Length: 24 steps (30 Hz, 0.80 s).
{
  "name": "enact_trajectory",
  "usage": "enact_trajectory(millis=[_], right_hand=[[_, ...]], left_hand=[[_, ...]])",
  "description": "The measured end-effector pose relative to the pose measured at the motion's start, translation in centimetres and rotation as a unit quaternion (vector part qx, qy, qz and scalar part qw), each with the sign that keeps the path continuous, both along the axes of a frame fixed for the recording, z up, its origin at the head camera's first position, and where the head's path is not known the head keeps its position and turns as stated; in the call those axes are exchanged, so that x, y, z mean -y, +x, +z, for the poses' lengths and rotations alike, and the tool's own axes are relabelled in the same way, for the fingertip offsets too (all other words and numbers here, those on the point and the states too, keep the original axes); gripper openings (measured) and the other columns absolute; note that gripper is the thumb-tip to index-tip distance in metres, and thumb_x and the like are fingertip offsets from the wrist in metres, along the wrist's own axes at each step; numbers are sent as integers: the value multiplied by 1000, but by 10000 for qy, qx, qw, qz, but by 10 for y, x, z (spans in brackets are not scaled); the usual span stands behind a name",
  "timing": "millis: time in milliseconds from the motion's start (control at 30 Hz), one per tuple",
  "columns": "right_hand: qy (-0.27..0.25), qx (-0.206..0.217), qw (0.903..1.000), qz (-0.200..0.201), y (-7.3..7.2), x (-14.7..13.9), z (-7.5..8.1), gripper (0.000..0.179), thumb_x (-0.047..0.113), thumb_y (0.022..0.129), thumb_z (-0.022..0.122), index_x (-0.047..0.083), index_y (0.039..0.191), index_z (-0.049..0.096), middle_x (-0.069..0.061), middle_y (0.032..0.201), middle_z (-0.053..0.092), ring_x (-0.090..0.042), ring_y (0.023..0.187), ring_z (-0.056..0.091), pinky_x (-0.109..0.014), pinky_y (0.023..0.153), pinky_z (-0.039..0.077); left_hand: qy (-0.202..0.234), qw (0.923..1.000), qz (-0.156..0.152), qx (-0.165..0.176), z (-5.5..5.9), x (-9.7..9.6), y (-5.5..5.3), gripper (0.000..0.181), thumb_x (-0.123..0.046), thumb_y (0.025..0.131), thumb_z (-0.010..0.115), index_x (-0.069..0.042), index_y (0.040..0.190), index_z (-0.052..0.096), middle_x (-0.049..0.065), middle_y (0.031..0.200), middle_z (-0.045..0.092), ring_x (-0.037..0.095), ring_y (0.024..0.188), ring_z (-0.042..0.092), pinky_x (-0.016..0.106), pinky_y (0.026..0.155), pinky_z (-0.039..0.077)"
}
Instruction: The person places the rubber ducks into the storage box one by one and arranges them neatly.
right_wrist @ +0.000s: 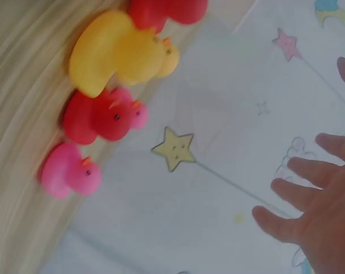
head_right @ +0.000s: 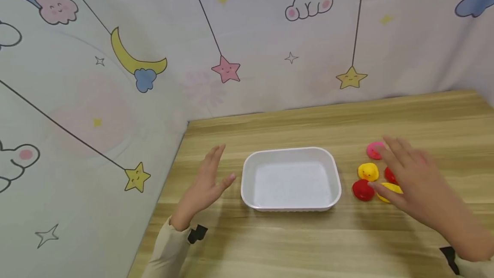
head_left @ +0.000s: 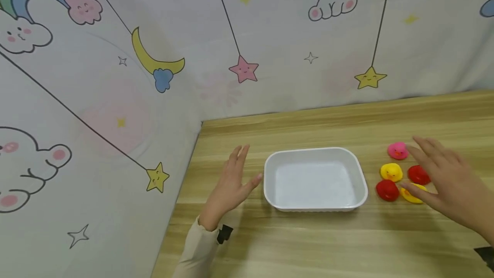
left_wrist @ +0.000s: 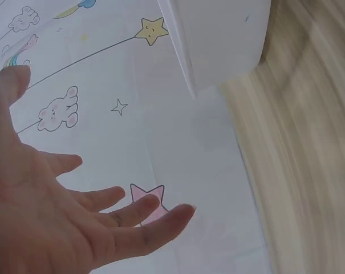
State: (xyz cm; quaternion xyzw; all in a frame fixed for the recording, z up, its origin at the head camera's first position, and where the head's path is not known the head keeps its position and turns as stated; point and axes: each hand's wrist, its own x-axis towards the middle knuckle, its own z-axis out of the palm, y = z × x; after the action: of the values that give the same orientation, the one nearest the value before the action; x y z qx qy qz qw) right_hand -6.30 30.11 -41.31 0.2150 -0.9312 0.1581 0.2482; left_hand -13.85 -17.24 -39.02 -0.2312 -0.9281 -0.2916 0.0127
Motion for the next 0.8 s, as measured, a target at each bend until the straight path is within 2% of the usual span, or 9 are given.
enact_trajectory(millis=[167,300,400,433,500,600,667,700,800], right_hand=[[-598,106,9981,31,-5,-29,-5,80,54,96,60,-1,151,41,-29,153,38,-53,134,40,-54,123,23],[-1144,222,9932,29,-7,-49,-17,76,17,90,78,3,154,39,-21,157,37,-15,146,33,-16,120,19],[-1440,254,9892,-47,-7,-62,-26,79,2,83,81,4,152,43,0,158,38,15,133,28,2,105,19],[-1493,302,9883,-122,-7,-66,-29,80,0,81,81,5,152,44,7,157,37,18,129,30,4,102,21],[-1472,370,9878,-349,-7,-73,-34,82,1,78,84,7,151,47,12,152,40,3,126,48,4,96,29],[-1531,824,9832,-564,-10,-83,-41,93,3,79,84,13,158,36,-6,156,42,-20,127,54,5,91,27],[-1651,1161,9777,-586,-14,-89,-43,105,3,79,84,16,163,21,-25,156,36,-18,130,53,5,93,25],[-1821,1354,9726,-501,-17,-93,-44,111,0,80,83,18,164,12,-33,156,29,-5,134,47,6,93,23],[-2310,1764,9564,-296,-25,-104,-45,127,-7,78,82,23,163,-7,-37,159,9,9,131,36,7,93,23]], left_hand=[[279,9991,-262,165,-7,-10,-7,87,-48,99,59,-15,164,11,26,163,14,48,143,27,73,107,37],[420,9972,-530,323,-16,-15,-8,87,-36,100,62,-7,162,9,29,161,15,48,144,26,70,111,35],[464,9954,-688,470,-24,-16,-7,88,-28,100,63,-2,161,6,31,160,14,48,146,21,67,114,31],[498,9948,-719,515,-28,-17,-6,88,-26,100,64,0,160,6,33,159,14,49,143,26,67,113,34],[580,9935,-747,628,-34,-18,-6,87,-21,99,64,1,160,5,35,158,16,51,135,37,65,108,42],[730,9924,-708,694,-41,-18,-6,84,-11,98,65,1,160,10,36,154,22,49,116,53,60,95,53],[787,9922,-687,682,-44,-18,-6,82,-4,96,65,0,160,14,36,152,26,45,105,57,56,87,57],[790,9923,-673,674,-45,-18,-6,82,-1,95,66,-1,160,16,35,152,28,43,102,58,54,85,58],[1018,9885,-680,889,-45,-20,-6,84,6,92,65,-4,161,17,35,150,30,37,95,61,46,71,62]])
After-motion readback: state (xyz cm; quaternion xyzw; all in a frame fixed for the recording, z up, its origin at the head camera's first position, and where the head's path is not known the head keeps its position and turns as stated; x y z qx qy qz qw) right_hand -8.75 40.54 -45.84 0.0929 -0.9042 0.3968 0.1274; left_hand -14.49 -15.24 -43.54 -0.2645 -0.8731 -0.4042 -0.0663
